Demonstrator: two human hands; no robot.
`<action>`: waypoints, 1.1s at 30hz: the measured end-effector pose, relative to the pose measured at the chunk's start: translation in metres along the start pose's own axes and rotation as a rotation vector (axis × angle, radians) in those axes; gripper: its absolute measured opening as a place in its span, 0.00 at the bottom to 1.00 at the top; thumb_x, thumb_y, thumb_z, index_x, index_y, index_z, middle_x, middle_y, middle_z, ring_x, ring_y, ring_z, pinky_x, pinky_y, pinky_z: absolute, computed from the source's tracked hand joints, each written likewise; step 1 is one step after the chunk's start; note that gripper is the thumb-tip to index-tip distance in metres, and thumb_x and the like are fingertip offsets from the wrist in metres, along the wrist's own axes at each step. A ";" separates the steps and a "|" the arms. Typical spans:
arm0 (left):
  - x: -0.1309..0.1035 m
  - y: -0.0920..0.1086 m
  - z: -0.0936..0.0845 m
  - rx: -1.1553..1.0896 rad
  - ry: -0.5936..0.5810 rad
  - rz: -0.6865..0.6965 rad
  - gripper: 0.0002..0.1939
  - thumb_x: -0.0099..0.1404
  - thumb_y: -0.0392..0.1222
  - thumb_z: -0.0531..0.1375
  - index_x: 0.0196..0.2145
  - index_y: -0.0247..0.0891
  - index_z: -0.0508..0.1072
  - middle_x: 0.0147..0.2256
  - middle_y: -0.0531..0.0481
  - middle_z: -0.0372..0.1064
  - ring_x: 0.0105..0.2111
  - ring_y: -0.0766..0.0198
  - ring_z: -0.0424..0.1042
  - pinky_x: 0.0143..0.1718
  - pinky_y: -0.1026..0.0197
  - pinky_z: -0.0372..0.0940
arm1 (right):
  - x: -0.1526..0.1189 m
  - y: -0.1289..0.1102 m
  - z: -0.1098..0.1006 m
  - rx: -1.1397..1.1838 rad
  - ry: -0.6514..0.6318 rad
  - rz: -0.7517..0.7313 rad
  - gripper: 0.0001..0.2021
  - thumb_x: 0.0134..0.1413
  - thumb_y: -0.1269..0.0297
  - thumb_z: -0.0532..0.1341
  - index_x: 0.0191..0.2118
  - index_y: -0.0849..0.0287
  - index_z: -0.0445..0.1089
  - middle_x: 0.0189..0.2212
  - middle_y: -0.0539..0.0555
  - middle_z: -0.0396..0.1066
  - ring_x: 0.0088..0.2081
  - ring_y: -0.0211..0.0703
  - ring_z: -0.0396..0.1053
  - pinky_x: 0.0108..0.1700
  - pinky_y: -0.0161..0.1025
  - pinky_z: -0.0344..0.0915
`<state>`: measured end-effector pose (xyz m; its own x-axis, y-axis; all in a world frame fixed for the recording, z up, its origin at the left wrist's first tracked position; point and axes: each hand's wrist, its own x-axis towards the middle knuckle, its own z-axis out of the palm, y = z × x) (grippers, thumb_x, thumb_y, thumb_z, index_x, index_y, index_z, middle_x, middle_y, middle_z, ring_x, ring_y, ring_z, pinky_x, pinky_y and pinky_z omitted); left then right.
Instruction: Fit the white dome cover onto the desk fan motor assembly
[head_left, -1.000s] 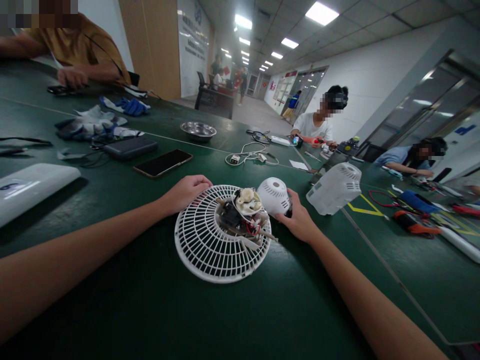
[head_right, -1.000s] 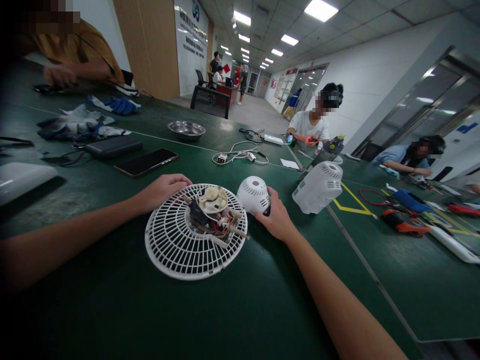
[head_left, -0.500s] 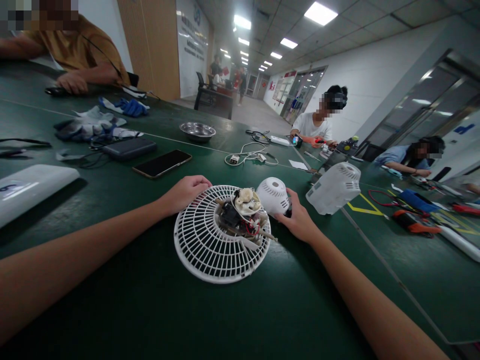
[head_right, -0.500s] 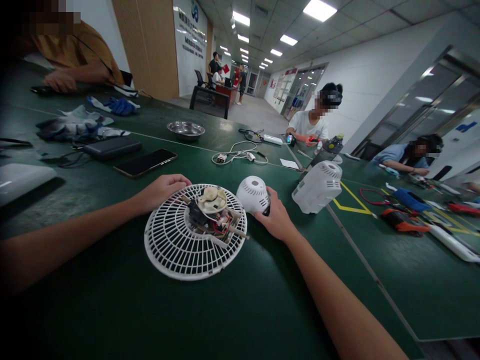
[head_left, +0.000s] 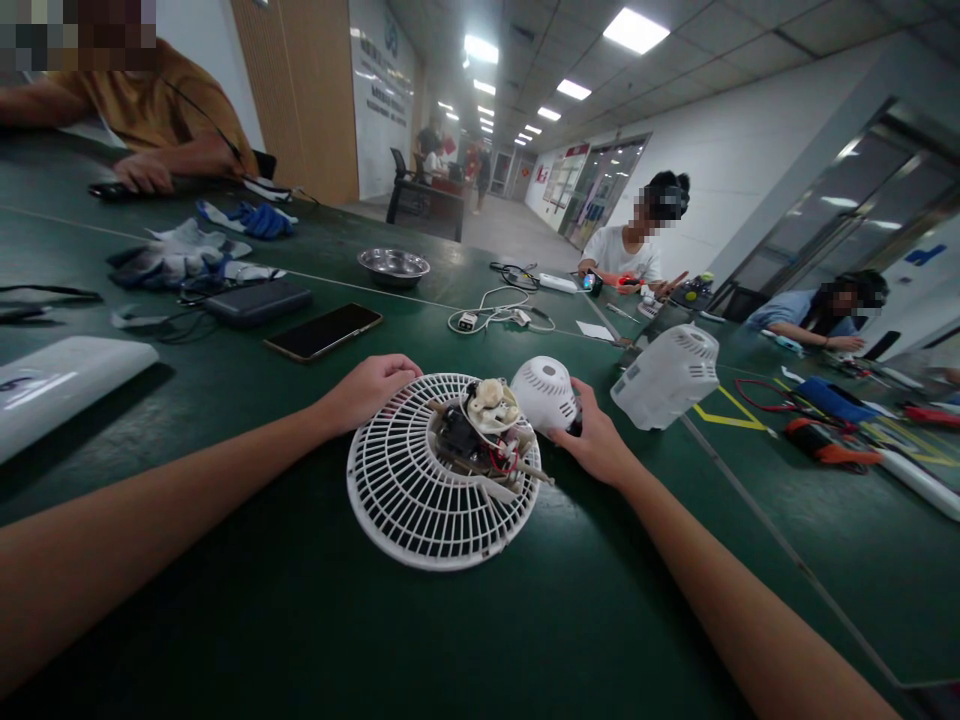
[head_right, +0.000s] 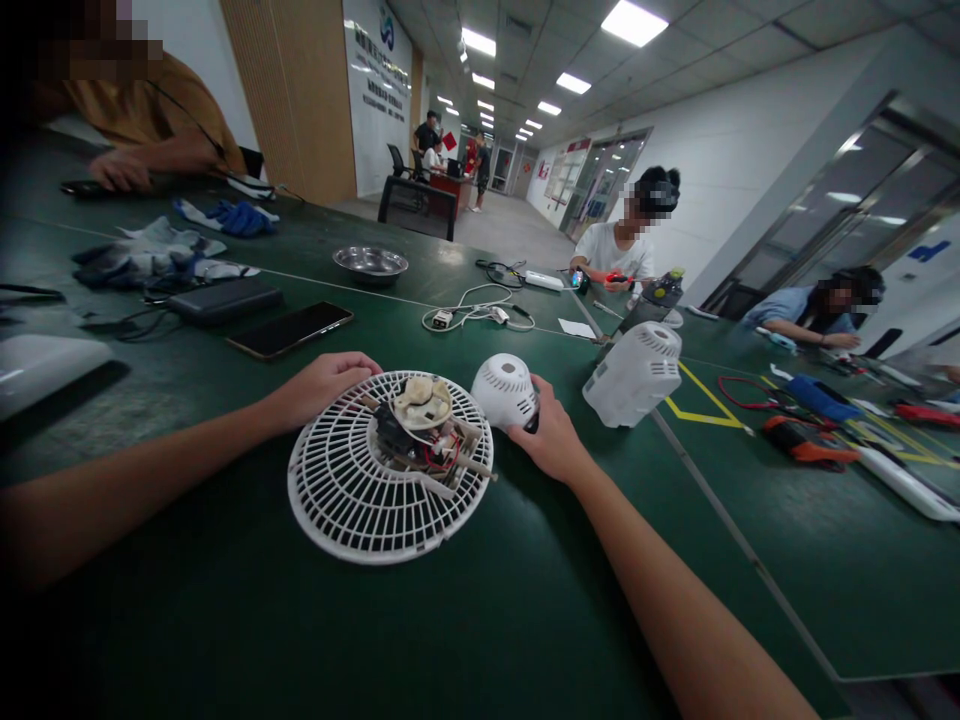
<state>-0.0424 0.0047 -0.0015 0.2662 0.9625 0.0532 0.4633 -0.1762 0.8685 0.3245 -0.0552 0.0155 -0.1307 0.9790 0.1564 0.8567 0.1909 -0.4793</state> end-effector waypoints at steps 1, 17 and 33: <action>0.000 0.000 0.000 0.004 -0.001 0.001 0.16 0.67 0.51 0.55 0.42 0.38 0.75 0.36 0.49 0.76 0.34 0.58 0.75 0.36 0.58 0.67 | 0.000 0.000 0.000 0.001 -0.001 -0.001 0.44 0.53 0.55 0.65 0.70 0.57 0.44 0.60 0.65 0.65 0.58 0.61 0.67 0.60 0.57 0.62; -0.002 0.003 0.000 -0.021 -0.003 -0.005 0.17 0.65 0.52 0.56 0.41 0.38 0.76 0.35 0.49 0.76 0.33 0.58 0.75 0.34 0.58 0.67 | 0.000 0.000 0.000 -0.005 0.006 -0.024 0.42 0.54 0.54 0.65 0.69 0.58 0.45 0.60 0.65 0.65 0.59 0.60 0.67 0.59 0.56 0.62; -0.001 0.000 0.000 -0.019 -0.027 -0.011 0.18 0.66 0.53 0.55 0.43 0.38 0.75 0.37 0.49 0.76 0.33 0.58 0.75 0.34 0.59 0.66 | -0.001 0.002 0.002 0.024 0.010 -0.048 0.43 0.54 0.55 0.65 0.69 0.57 0.45 0.61 0.64 0.63 0.60 0.59 0.66 0.62 0.56 0.61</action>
<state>-0.0429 0.0037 -0.0013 0.2844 0.9582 0.0304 0.4498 -0.1613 0.8784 0.3257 -0.0552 0.0126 -0.1664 0.9679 0.1884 0.8372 0.2396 -0.4916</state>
